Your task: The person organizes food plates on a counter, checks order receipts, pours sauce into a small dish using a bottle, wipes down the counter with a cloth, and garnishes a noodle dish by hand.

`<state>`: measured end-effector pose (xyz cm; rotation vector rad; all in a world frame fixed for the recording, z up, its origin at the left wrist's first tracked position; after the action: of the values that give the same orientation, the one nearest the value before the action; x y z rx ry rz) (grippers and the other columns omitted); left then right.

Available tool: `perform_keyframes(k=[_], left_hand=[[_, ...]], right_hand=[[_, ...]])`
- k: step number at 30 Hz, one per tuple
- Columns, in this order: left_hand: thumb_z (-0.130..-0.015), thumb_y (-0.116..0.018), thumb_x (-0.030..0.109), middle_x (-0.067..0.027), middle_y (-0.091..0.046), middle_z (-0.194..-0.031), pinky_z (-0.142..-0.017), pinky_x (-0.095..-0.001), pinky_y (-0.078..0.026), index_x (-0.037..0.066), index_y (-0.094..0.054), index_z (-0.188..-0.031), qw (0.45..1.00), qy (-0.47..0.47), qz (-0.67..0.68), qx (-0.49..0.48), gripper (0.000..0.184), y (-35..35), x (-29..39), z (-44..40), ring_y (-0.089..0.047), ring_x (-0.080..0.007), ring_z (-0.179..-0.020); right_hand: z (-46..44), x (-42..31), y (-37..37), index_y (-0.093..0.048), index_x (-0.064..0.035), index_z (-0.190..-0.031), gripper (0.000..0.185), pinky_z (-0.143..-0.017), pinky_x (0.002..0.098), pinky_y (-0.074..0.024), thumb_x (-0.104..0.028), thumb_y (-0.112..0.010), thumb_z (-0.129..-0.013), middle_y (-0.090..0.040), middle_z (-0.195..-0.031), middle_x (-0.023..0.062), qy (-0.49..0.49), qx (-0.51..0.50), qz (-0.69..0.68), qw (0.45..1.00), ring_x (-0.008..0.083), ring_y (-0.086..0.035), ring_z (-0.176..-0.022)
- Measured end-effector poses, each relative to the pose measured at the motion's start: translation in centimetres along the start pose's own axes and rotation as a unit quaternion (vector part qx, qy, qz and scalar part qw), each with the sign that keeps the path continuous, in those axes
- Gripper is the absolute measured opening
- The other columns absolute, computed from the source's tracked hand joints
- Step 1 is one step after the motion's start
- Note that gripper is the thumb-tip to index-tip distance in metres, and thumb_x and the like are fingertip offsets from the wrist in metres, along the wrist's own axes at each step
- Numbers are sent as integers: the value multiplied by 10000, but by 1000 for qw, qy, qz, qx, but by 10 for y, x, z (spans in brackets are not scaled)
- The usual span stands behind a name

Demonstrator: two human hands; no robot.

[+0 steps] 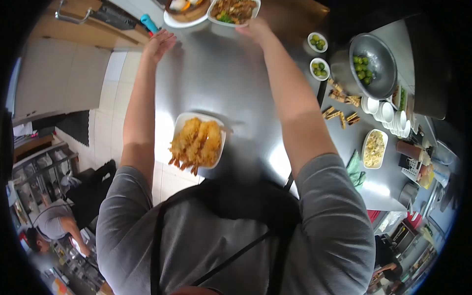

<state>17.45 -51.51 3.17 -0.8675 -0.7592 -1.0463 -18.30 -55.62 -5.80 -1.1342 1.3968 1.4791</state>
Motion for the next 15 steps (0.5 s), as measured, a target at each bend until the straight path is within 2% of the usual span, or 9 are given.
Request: perform_keyframes(k=[1,2,3,5,7,9,11,14,15], left_hand=[[-855,-430,151,-121,-560,-999,-774,-367,-482,-6,-430,-1149,987,-31,-128,-95,333,0,10,30,-567,-239,-887],[-869,-431,211,-112,-560,-1011,-797,-361,-464,3,-425,-1177,948,-63,-249,-190,372,-2,12,63,-563,-218,-896],[-865,-452,259,-97,-566,-999,-772,-331,-468,33,-454,-1169,935,-2,-282,-214,379,16,-6,88,-562,-192,-880],[-865,-455,337,-69,-575,-980,-741,-292,-472,78,-487,-1169,895,87,-344,-272,400,37,-39,146,-557,-151,-847],[-878,-417,374,-37,-580,-951,-731,-276,-471,127,-488,-1187,855,132,-365,-344,402,36,-72,198,-542,-122,-802],[-881,-446,258,-40,-568,-1000,-744,-268,-459,82,-511,-1153,833,108,-407,-359,330,18,-80,234,-530,-115,-855],[-868,-464,163,-51,-580,-982,-720,-254,-455,66,-524,-1130,815,-40,-436,-380,286,10,-88,232,-528,-111,-853],[-843,-464,76,-55,-593,-918,-645,-240,-461,51,-529,-1106,823,-83,-454,-332,272,17,-83,218,-537,-99,-789],[-830,-462,63,-49,-594,-890,-633,-236,-458,45,-535,-1092,848,-61,-437,-292,273,23,-78,210,-537,-98,-757]], right_hand=[[27,-32,6,-508,2,-984,294,-619,324,-481,-223,-530,-797,-584,-862,111,-92,55,-97,989,219,-589,-701],[62,-73,10,-549,-18,-962,333,-622,324,-461,-304,-570,-795,-596,-852,84,-169,128,-201,956,198,-586,-692],[80,-86,16,-549,-27,-1027,305,-707,295,-446,-252,-542,-821,-578,-939,81,-188,159,-156,957,167,-561,-833],[117,-107,14,-526,-44,-1100,310,-775,282,-423,-192,-526,-827,-554,-1026,84,-162,153,-182,958,155,-519,-943],[159,-114,11,-522,-50,-1118,319,-766,275,-431,-163,-533,-820,-551,-1048,80,-162,144,-187,958,154,-530,-925],[203,-131,13,-531,-46,-1105,297,-753,259,-438,-148,-525,-827,-548,-1061,77,-129,124,-181,967,151,-539,-921],[246,-153,30,-543,-41,-1087,271,-739,245,-439,-133,-516,-833,-561,-1032,71,-108,146,-149,972,143,-549,-893],[302,-177,77,-553,-29,-1066,249,-752,229,-434,-145,-505,-851,-579,-1001,64,-49,190,-62,979,130,-556,-879],[322,-186,100,-551,-21,-1064,256,-779,228,-428,-172,-503,-863,-583,-1000,64,-12,209,-5,978,126,-552,-893]])
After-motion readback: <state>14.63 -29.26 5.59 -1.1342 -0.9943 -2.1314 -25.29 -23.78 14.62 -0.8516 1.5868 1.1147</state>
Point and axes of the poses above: each hand's wrist, its own z-axis away from the middle knuckle, its own y-axis out of the back of the hand, x = y × z, the point moved 10 cm from there along -z, towards the middle knuckle
